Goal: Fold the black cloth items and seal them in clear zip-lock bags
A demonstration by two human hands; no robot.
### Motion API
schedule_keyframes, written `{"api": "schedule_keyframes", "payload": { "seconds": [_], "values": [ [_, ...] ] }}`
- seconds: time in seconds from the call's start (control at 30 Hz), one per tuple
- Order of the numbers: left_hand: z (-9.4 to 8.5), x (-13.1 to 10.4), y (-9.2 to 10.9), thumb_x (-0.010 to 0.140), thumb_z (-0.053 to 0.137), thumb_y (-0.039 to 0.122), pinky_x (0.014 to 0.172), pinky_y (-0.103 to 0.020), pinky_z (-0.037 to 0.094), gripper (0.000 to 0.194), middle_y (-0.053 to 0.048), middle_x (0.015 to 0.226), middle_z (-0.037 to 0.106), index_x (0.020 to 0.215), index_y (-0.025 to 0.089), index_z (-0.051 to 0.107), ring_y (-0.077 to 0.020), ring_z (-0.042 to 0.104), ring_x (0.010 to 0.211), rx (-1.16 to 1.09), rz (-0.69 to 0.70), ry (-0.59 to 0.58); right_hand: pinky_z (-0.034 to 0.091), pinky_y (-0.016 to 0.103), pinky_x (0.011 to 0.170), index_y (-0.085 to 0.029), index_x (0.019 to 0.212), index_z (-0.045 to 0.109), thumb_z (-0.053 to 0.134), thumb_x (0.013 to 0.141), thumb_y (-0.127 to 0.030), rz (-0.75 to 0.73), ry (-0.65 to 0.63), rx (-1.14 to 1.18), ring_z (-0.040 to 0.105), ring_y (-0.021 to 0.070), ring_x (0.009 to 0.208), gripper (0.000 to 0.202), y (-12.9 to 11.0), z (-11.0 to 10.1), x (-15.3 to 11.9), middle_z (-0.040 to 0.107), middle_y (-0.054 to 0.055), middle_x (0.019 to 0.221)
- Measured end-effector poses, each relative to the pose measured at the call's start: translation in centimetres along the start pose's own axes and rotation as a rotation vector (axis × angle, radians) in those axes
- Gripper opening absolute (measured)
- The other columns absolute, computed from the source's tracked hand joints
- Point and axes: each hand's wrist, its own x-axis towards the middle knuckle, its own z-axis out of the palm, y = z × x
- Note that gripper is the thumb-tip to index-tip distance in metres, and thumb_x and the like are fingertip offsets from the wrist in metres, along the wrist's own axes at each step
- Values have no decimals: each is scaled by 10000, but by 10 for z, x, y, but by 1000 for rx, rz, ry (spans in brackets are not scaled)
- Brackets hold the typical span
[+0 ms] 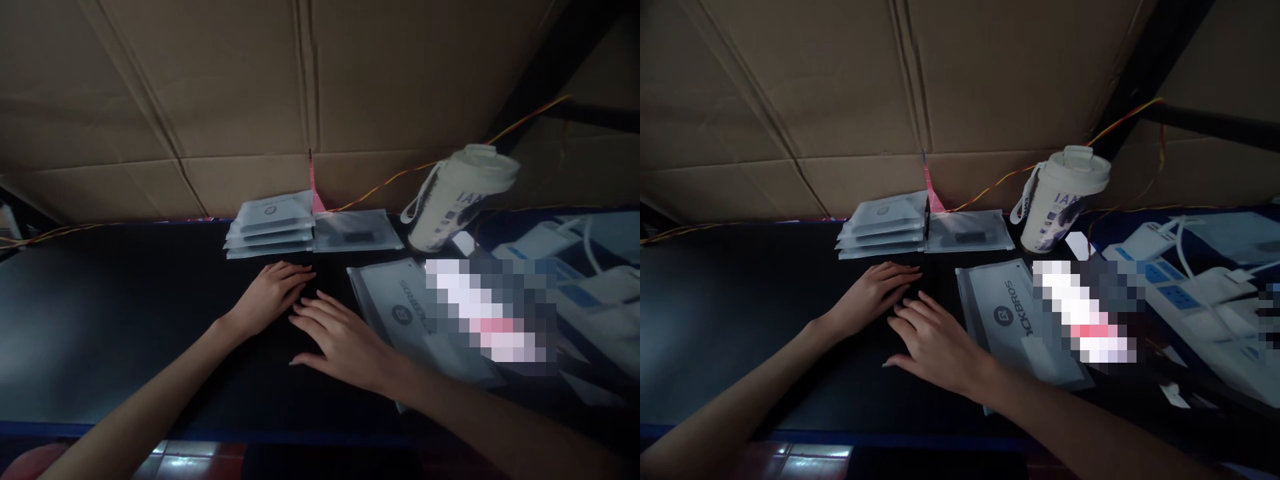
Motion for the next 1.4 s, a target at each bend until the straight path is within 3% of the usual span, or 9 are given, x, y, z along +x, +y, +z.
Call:
{"api": "schedule_keyframes", "payload": {
  "seconds": [0.17, 0.3, 0.47, 0.6, 0.7, 0.87, 1.03, 1.23, 1.4],
  "values": [
    [5, -15, -5, 963, 395, 230, 1092, -472, 284, 425, -56, 1433, 462, 1386, 272, 414, -201, 442, 1291, 65, -29, -108, 283, 415, 1131, -94, 1204, 586, 574, 852, -496, 7, -11, 56, 487, 225, 1247, 535, 1, -2, -1, 618, 128, 1252],
    [3, -26, -7, 955, 399, 273, 1117, -562, 146, 459, -51, 1474, 402, 1411, 315, 377, -254, 358, 1352, 146, -106, -85, 304, 414, 1117, -112, 1169, 623, 549, 836, -564, 33, -6, 149, 499, 217, 1242, 566, 1, -6, 0, 629, 121, 1242],
    [2, -32, -6, 947, 414, 389, 1080, -647, 83, 477, -86, 1462, 416, 1418, 322, 368, -319, 352, 1349, 208, -223, -37, 354, 351, 1073, -159, 1036, 691, 438, 962, -366, 86, 2, 242, 576, 158, 1144, 335, 3, -20, 6, 699, 64, 1119],
    [7, -31, 0, 955, 396, 399, 1073, -649, 110, 483, -113, 1443, 436, 1426, 301, 358, -322, 368, 1337, 239, -259, -23, 468, 307, 885, -169, 883, 694, 440, 963, -286, 301, 66, 144, 637, 163, 947, 291, 10, -29, 10, 720, 50, 952],
    [11, -29, 7, 960, 375, 400, 1055, -666, 135, 480, -148, 1409, 467, 1420, 263, 378, -337, 410, 1301, 281, -316, -2, 490, 337, 764, -162, 911, 648, 537, 902, -390, 554, 100, -22, 644, 219, 881, 254, 15, -31, 12, 701, 72, 904],
    [14, -28, 13, 956, 370, 408, 1037, -683, 147, 470, -159, 1365, 503, 1398, 254, 418, -353, 445, 1258, 328, -350, 41, 497, 381, 648, -151, 926, 636, 520, 758, -713, 793, -178, -40, 670, 290, 765, 597, 19, -38, 24, 698, 119, 796],
    [14, -30, 11, 957, 350, 455, 1034, -685, 144, 484, -164, 1347, 501, 1395, 263, 425, -355, 431, 1256, 278, -356, 78, 496, 353, 631, -180, 784, 653, 643, 727, -574, 785, -325, 89, 666, 281, 800, 398, 24, -39, 41, 701, 117, 825],
    [-4, -30, 4, 972, 343, 407, 1092, -536, 213, 450, -102, 1308, 485, 1404, 286, 376, -261, 410, 1266, 129, -383, 321, 487, 272, 591, -174, 1011, 638, 625, 738, -293, 830, -234, 515, 666, 200, 756, 298, 28, -54, 50, 711, 69, 910],
    [-21, -35, 6, 938, 461, 336, 1023, -430, 365, 406, -104, 1240, 487, 1329, 233, 419, -248, 467, 1188, -8, -353, 596, 462, 321, 656, -203, 941, 606, 616, 720, -229, 665, 2, -15, 634, 233, 786, 222, 23, -86, 53, 670, 40, 830]
  ]
}}
